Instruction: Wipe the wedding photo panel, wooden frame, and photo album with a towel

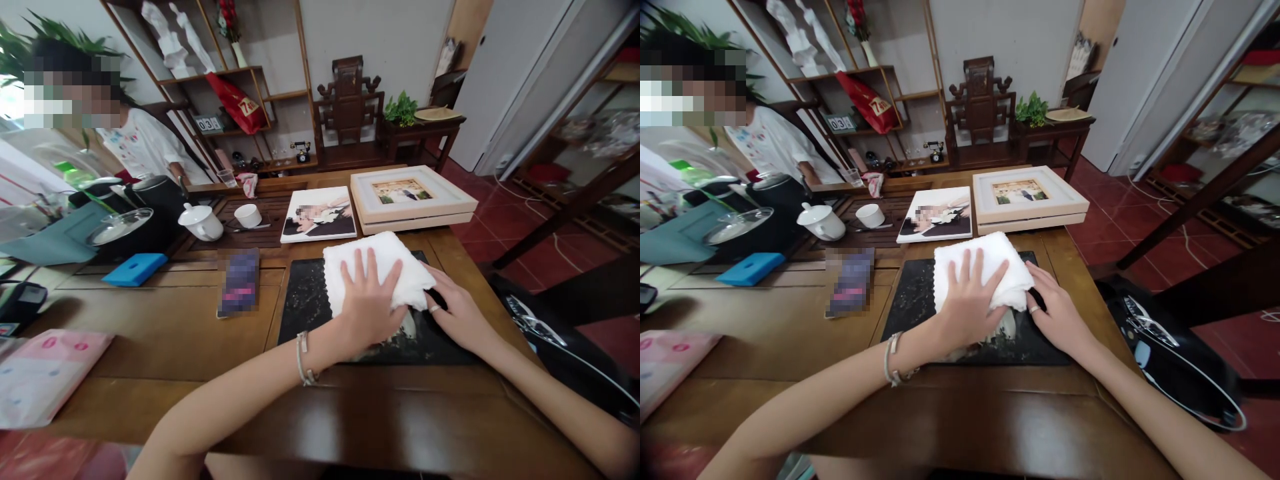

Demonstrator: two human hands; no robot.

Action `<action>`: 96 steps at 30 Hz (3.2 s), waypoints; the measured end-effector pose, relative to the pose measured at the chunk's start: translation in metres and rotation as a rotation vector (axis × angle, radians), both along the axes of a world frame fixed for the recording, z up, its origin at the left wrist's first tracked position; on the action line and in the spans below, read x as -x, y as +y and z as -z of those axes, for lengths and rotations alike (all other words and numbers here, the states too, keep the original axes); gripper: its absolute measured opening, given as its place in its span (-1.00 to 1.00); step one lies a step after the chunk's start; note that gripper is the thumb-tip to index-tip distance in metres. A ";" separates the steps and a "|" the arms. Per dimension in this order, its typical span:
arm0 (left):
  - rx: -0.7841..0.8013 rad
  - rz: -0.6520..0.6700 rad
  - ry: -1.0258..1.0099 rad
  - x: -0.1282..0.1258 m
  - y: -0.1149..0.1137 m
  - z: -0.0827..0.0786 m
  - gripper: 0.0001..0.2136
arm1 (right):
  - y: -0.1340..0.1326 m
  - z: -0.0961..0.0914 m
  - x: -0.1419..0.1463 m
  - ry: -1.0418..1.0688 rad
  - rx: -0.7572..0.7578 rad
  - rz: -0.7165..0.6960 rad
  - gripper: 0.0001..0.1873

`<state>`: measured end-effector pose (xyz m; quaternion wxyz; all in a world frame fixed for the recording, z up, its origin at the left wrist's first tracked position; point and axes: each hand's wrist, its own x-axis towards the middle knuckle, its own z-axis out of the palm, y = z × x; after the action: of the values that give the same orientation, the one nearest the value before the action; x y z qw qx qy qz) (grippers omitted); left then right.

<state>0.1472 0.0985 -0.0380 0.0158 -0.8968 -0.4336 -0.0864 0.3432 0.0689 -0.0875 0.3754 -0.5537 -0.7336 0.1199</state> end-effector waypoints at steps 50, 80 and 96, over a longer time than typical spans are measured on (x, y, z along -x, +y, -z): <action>0.215 0.391 0.047 0.051 -0.058 -0.015 -0.23 | -0.004 -0.010 0.005 0.033 0.026 0.084 -0.57; 0.266 0.283 0.036 0.126 -0.034 -0.020 -0.23 | -0.002 -0.007 0.005 -0.061 0.034 0.043 -0.62; 0.133 0.199 -0.001 0.130 0.038 -0.008 -0.37 | -0.001 -0.008 0.005 -0.065 0.032 0.039 -0.63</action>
<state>0.0172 0.1369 -0.0302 -0.0528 -0.9344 -0.3473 -0.0591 0.3380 0.0675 -0.0795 0.3448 -0.5773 -0.7326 0.1060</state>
